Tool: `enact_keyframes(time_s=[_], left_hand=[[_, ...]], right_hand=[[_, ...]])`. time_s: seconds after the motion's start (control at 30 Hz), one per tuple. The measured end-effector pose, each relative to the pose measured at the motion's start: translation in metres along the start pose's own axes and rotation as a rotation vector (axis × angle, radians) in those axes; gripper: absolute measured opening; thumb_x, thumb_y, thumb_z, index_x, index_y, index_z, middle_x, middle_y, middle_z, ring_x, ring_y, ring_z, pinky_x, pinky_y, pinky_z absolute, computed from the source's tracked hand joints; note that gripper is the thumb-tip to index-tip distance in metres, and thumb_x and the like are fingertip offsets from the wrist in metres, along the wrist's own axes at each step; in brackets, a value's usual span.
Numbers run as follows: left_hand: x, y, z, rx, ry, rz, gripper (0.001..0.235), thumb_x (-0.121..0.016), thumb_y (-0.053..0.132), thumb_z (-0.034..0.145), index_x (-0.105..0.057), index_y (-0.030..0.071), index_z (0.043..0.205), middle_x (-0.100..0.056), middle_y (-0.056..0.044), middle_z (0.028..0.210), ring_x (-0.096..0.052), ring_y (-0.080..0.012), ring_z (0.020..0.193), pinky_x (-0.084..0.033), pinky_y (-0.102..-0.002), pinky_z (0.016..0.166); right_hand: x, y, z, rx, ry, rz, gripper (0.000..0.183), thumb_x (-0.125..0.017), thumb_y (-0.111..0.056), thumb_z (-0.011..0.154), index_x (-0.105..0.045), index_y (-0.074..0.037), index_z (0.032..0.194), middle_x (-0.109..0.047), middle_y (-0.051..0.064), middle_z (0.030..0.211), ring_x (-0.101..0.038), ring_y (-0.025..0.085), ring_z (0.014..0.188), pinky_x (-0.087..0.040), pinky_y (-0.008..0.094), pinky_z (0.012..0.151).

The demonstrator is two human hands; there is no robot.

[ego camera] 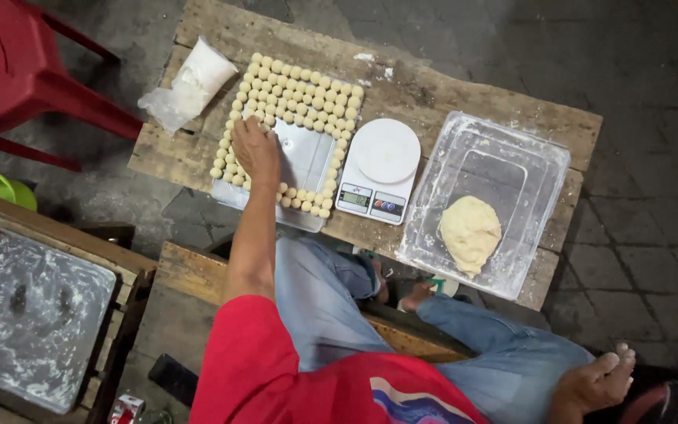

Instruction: The person sits cross-legged and repeatedly pinches off small pieces of dough from a larger mass. They roll each piece into a ball between their palms, place it on a digital scale to check the weight, and then arrange the finished balls in a tray. The process is repeated continuously.

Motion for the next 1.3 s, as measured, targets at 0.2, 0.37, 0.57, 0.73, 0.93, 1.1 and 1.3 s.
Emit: enact_keyframes(time_s=[0.2, 0.37, 0.57, 0.73, 0.93, 1.1, 1.3], left_hand=[[-0.031, -0.008, 0.009, -0.164, 0.282, 0.009, 0.028, -0.087, 0.004, 0.074, -0.070, 0.009, 0.096, -0.066, -0.009, 0.090, -0.059, -0.0293, 0.081, -0.050, -0.042, 0.067], [0.040, 0.025, -0.026, -0.070, 0.205, -0.231, 0.036, -0.087, 0.007, 0.082, -0.066, 0.007, 0.111, -0.065, -0.011, 0.109, -0.059, -0.0307, 0.100, -0.054, -0.044, 0.072], [0.114, 0.092, -0.162, -0.117, 0.107, -0.680, 0.029, -0.069, 0.006, 0.092, -0.064, 0.000, 0.120, -0.064, -0.021, 0.106, -0.061, -0.0394, 0.097, -0.050, -0.048, 0.085], [0.105, 0.158, -0.299, -0.382, -0.115, -0.764, 0.024, -0.067, 0.010, 0.095, -0.071, 0.002, 0.117, -0.070, -0.021, 0.111, -0.066, -0.0427, 0.107, -0.052, -0.049, 0.096], [0.058, 0.206, -0.375, -0.769, -0.205, -0.566, 0.046, -0.079, 0.014, 0.080, -0.068, 0.006, 0.124, -0.064, -0.018, 0.126, -0.064, -0.0394, 0.114, -0.054, -0.050, 0.089], [0.041, 0.222, -0.385, -0.832, -0.205, -0.444, 0.044, -0.082, 0.022, 0.078, -0.069, 0.010, 0.118, -0.062, -0.009, 0.120, -0.062, -0.0323, 0.112, -0.054, -0.045, 0.087], [0.040, 0.230, -0.390, -0.756, -0.230, -0.412, 0.035, -0.079, 0.021, 0.080, -0.067, 0.010, 0.111, -0.059, -0.005, 0.114, -0.060, -0.0286, 0.108, -0.051, -0.044, 0.085]], right_hand=[[0.004, 0.013, -0.004, 0.086, 0.034, -0.033, 0.034, -0.049, -0.002, 0.119, -0.069, 0.023, 0.131, -0.075, 0.037, 0.123, -0.065, 0.055, 0.108, -0.046, 0.052, 0.095], [0.003, 0.008, -0.001, 0.081, 0.047, 0.116, 0.030, -0.050, 0.005, 0.117, -0.068, 0.025, 0.130, -0.070, 0.038, 0.125, -0.066, 0.049, 0.116, -0.051, 0.050, 0.102], [-0.031, -0.053, 0.007, 0.192, -0.064, 0.239, 0.014, -0.068, 0.012, 0.109, -0.073, 0.013, 0.123, -0.072, 0.028, 0.114, -0.069, 0.041, 0.107, -0.055, 0.047, 0.097], [-0.074, -0.094, 0.004, 0.239, -0.150, 0.345, 0.008, -0.082, 0.005, 0.095, -0.079, 0.005, 0.102, -0.074, 0.020, 0.093, -0.072, 0.040, 0.088, -0.057, 0.045, 0.080], [-0.113, -0.108, -0.002, 0.028, -0.286, 0.435, 0.018, -0.089, -0.008, 0.085, -0.079, -0.002, 0.099, -0.074, 0.014, 0.092, -0.072, 0.033, 0.089, -0.057, 0.041, 0.080], [-0.116, -0.118, 0.003, 0.059, -0.373, 0.423, 0.019, -0.083, -0.011, 0.088, -0.079, -0.002, 0.104, -0.074, 0.016, 0.094, -0.072, 0.036, 0.089, -0.057, 0.043, 0.083], [-0.139, -0.128, -0.004, 0.095, -0.510, 0.333, 0.055, -0.096, -0.030, 0.065, -0.075, 0.000, 0.107, -0.071, 0.018, 0.098, -0.073, 0.041, 0.087, -0.060, 0.049, 0.076]])
Point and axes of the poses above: each hand's wrist, its own z-axis towards the middle knuckle, its own x-axis out of the back of the hand, y = z × x, the point moved 6 cm from there along z, towards the middle knuckle
